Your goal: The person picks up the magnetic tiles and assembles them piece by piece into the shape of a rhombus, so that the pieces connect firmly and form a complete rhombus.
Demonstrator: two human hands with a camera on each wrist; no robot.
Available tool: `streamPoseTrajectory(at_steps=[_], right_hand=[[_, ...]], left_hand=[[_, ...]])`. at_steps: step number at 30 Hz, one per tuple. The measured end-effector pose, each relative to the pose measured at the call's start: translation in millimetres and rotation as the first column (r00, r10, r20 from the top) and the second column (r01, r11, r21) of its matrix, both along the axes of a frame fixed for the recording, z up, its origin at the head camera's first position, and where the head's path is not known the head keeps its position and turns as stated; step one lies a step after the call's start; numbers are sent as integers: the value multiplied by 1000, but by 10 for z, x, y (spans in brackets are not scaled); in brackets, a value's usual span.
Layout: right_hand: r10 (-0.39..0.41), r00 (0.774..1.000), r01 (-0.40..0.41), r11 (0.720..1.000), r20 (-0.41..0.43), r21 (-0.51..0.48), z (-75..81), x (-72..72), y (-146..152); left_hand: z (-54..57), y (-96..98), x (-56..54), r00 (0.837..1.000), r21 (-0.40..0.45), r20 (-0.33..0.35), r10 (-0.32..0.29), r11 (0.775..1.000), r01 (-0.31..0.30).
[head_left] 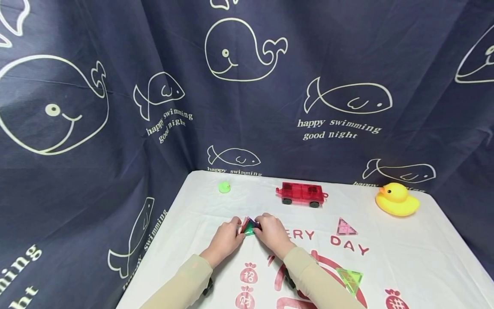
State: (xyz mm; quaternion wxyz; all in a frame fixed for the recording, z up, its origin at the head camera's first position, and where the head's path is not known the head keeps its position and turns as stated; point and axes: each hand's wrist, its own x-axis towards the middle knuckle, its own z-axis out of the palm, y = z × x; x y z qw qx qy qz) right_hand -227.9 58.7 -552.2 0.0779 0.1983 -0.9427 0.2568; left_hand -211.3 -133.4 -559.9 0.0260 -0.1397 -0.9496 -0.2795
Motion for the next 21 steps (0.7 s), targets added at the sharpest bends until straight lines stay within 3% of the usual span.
streamPoseTrajectory(at_steps=[12, 17, 21], right_hand=[[88, 988, -79, 994, 126, -70, 73, 39, 293], [46, 991, -35, 996, 127, -81, 118, 64, 519], [-26, 994, 35, 996, 111, -82, 94, 100, 710]], left_hand=[[-10, -45, 75, 998, 11, -61, -16, 1000, 17], [25, -18, 132, 995, -8, -84, -48, 999, 47], [34, 34, 207, 994, -27, -64, -88, 996, 87]])
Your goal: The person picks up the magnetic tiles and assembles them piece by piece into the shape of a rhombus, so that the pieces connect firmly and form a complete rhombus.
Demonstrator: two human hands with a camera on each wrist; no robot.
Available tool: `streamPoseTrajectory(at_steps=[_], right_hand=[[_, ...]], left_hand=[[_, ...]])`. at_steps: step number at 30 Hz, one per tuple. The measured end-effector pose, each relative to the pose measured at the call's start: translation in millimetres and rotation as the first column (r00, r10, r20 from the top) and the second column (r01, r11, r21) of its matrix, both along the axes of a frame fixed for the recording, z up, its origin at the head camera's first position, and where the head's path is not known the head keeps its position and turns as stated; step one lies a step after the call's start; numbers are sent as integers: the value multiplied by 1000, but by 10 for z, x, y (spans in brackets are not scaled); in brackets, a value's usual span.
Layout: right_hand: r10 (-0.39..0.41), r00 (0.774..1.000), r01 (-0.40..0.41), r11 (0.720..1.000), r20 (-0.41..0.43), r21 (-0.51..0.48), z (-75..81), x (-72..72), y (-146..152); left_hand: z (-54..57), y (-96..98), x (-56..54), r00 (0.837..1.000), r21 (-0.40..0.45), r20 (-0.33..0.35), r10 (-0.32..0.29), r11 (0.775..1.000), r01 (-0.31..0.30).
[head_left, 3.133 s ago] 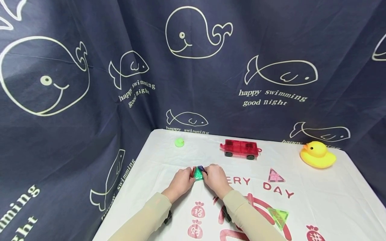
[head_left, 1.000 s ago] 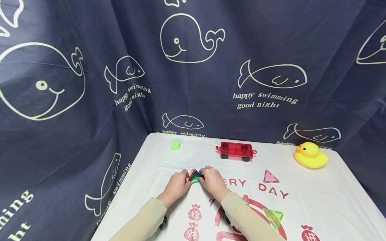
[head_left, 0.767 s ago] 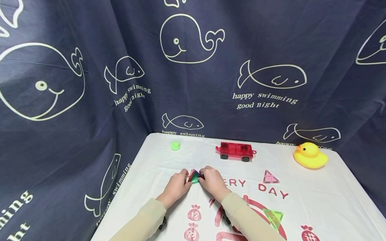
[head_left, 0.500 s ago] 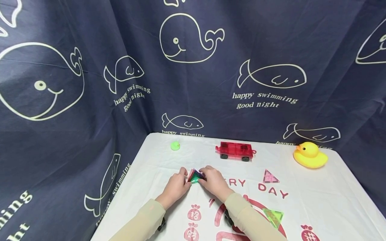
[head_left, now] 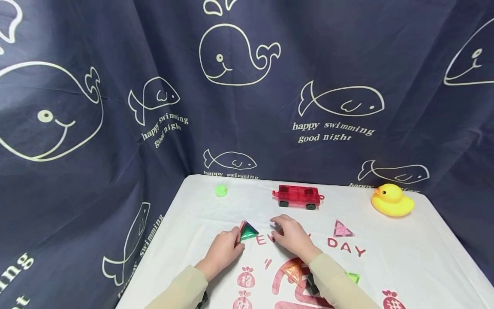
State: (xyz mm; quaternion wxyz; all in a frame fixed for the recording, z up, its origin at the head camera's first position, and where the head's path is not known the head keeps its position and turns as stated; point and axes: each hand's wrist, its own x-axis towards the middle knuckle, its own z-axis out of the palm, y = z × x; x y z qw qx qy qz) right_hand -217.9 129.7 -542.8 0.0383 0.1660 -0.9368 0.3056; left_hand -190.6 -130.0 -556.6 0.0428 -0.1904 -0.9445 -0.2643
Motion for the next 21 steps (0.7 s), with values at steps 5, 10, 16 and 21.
streamPoseTrajectory(at_steps=[5, 10, 16, 21], right_hand=[[-74, 996, 74, 997, -47, 1, -40, 6, 269], [-122, 991, 124, 992, -58, 19, -84, 42, 487], [-161, 986, 164, 986, -50, 41, -116, 85, 727], [-187, 981, 190, 980, -51, 63, -129, 99, 927]], left_hand=[[23, 136, 62, 997, 6, 25, -68, 998, 68], [27, 297, 133, 992, 25, 45, -121, 992, 120], [-6, 514, 169, 982, 1, 63, -180, 984, 181], [-35, 686, 176, 969, -17, 73, -237, 971, 239]])
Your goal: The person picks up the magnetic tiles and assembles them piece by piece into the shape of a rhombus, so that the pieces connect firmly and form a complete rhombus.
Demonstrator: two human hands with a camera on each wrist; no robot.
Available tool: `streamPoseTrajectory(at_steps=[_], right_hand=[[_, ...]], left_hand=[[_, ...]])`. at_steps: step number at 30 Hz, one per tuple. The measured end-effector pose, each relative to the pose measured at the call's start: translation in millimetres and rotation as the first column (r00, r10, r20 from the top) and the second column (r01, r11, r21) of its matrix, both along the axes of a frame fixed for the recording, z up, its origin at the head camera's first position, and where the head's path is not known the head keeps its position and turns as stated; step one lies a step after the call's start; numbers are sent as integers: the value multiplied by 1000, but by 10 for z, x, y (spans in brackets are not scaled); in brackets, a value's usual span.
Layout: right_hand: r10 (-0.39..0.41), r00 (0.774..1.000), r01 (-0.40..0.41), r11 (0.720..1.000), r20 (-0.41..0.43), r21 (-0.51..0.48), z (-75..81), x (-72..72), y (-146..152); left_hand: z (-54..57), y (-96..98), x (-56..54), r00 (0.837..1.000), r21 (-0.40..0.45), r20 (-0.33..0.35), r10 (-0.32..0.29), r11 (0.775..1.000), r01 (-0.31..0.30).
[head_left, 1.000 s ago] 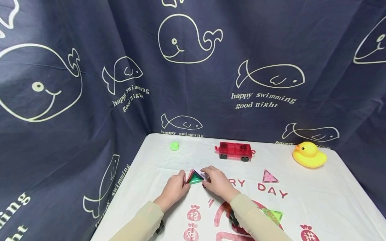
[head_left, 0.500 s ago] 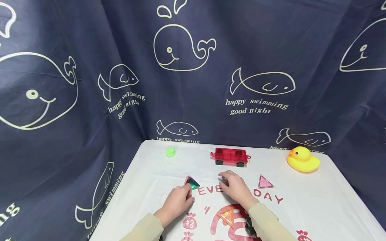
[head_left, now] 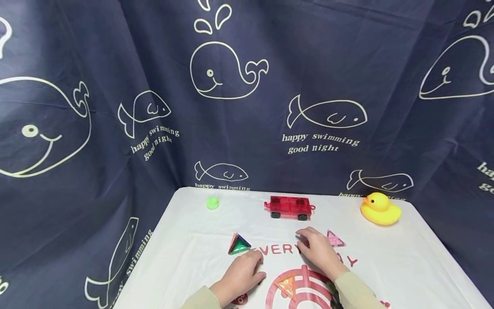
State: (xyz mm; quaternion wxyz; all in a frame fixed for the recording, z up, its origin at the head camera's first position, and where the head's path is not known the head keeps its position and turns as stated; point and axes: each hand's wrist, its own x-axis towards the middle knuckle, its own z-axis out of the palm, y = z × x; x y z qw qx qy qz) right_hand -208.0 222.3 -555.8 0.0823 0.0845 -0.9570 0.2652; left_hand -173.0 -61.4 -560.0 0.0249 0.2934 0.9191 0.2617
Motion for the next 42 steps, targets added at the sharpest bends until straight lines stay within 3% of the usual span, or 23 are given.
streamPoseTrajectory(at_steps=[4, 10, 17, 22, 28, 32, 42], right_hand=[[-10, 1000, 10, 1000, -11, 6, -27, 21, 139], [-38, 999, 38, 998, -4, 49, -43, 16, 317], [-84, 995, 91, 988, -55, 128, -69, 45, 530], [-133, 991, 136, 976, -31, 170, -121, 78, 692], [-166, 986, 156, 970, 35, 184, -139, 75, 854], [-167, 986, 160, 971, 25, 179, -132, 76, 919], [-143, 987, 129, 979, 78, 157, -71, 43, 966]], left_hand=[[-32, 119, 30, 999, -22, 24, -33, 999, 33], [-54, 284, 86, 997, -37, -7, -78, 996, 78], [13, 458, 140, 994, -100, 29, -108, 989, 111], [55, 583, 200, 994, -155, 17, -108, 982, 109], [32, 710, 217, 996, -236, -11, -94, 968, 89], [6, 760, 229, 995, -237, 4, -100, 967, 98], [31, 774, 288, 989, -272, -74, -132, 956, 107]])
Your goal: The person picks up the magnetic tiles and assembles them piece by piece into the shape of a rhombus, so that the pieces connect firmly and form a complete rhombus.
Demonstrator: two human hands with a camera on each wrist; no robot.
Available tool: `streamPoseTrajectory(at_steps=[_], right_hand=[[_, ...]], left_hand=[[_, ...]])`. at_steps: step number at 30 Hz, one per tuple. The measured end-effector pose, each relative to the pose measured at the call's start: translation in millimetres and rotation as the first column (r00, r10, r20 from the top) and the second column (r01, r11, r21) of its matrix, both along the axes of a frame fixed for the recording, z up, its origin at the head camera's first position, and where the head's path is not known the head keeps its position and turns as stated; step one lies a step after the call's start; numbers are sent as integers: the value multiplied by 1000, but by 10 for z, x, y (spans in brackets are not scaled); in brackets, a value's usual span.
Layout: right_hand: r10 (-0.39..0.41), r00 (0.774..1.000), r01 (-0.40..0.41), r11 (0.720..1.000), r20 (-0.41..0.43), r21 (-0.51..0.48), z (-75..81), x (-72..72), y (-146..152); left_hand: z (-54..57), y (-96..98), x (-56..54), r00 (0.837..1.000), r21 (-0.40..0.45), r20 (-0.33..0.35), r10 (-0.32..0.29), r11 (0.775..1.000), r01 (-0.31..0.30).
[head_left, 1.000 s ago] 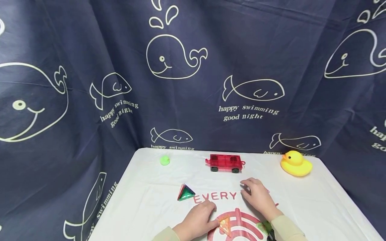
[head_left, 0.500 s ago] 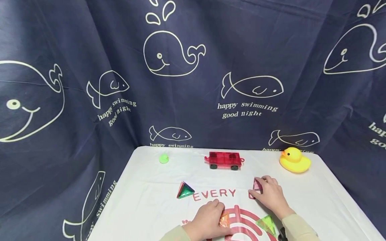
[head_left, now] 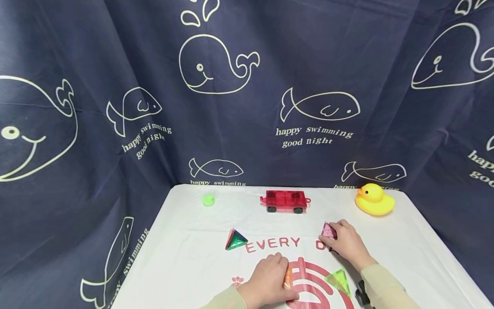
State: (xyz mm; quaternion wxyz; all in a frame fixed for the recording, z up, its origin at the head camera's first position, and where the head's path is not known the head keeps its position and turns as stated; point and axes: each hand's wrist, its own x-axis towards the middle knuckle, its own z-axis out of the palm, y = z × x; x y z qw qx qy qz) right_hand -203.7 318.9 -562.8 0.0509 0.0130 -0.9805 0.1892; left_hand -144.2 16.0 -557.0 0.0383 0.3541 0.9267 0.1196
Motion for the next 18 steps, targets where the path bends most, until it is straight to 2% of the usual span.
streamPoseTrajectory(at_steps=[7, 18], right_hand=[[-2, 1000, 2, 1000, 24, -1, 10, -20, -17], [33, 999, -33, 999, 34, -14, 57, 13, -133]], left_hand=[[59, -49, -24, 999, -12, 37, 33, 999, -33], [77, -187, -97, 994, -7, 18, 107, 994, -107]])
